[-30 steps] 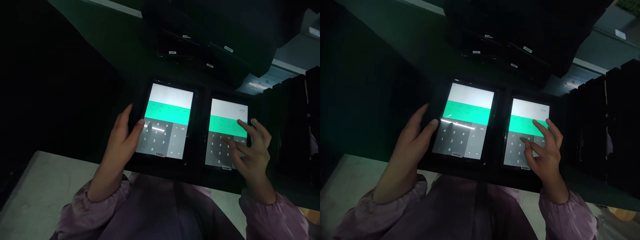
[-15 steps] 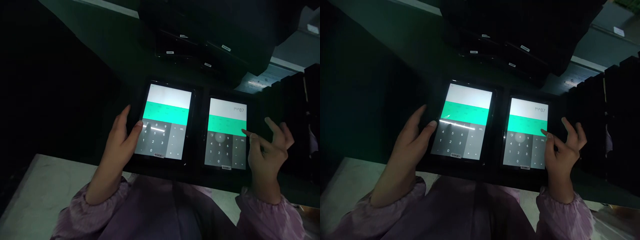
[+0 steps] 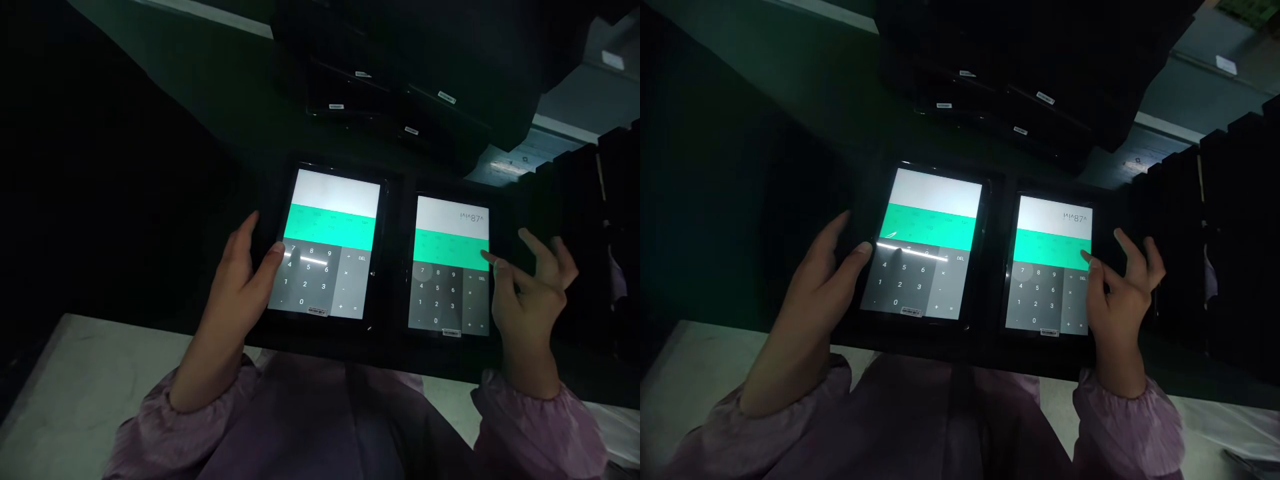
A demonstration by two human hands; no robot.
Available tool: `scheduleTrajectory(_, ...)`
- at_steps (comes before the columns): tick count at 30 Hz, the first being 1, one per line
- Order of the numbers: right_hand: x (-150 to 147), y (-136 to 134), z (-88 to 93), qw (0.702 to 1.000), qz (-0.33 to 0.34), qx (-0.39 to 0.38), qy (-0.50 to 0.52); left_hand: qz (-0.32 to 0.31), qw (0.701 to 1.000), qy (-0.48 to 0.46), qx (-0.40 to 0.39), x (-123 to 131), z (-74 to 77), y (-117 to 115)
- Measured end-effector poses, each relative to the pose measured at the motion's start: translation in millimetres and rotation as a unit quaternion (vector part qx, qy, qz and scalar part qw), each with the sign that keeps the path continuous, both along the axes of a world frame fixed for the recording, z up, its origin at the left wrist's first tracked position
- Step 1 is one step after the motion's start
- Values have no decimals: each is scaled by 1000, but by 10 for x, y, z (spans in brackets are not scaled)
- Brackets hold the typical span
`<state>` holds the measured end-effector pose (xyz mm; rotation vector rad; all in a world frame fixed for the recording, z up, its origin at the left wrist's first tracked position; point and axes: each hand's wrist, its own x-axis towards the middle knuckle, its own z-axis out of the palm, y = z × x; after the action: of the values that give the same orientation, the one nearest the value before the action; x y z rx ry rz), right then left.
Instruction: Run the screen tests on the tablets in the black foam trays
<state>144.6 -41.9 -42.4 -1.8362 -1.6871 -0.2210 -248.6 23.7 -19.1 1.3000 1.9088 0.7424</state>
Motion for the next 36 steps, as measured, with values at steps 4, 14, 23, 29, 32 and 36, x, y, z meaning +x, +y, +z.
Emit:
scheduleTrajectory(4,15,15,-33,1000,15,-1,-9,-16,1000,0,5,-22,-27,18)
scheduleTrajectory(14,-533,112,332,998,52,-15,38,-87,993,-82,-21,-155,-18,134)
scheduleTrajectory(23,-1530,675,-2,974,213,-80,17,-129,985,-114,27,-186,-277,396)
scheduleTrajectory(29,-1472,694,-60,977,206,-51,1,-133,986,-104,10,-159,-244,367)
scheduleTrajectory(32,-1443,678,-43,983,181,-38,6,-133,986,-104,-1,-164,-224,378)
scheduleTrajectory(36,-1492,676,-45,975,213,-57,16,-136,983,-123,2,-187,-249,380)
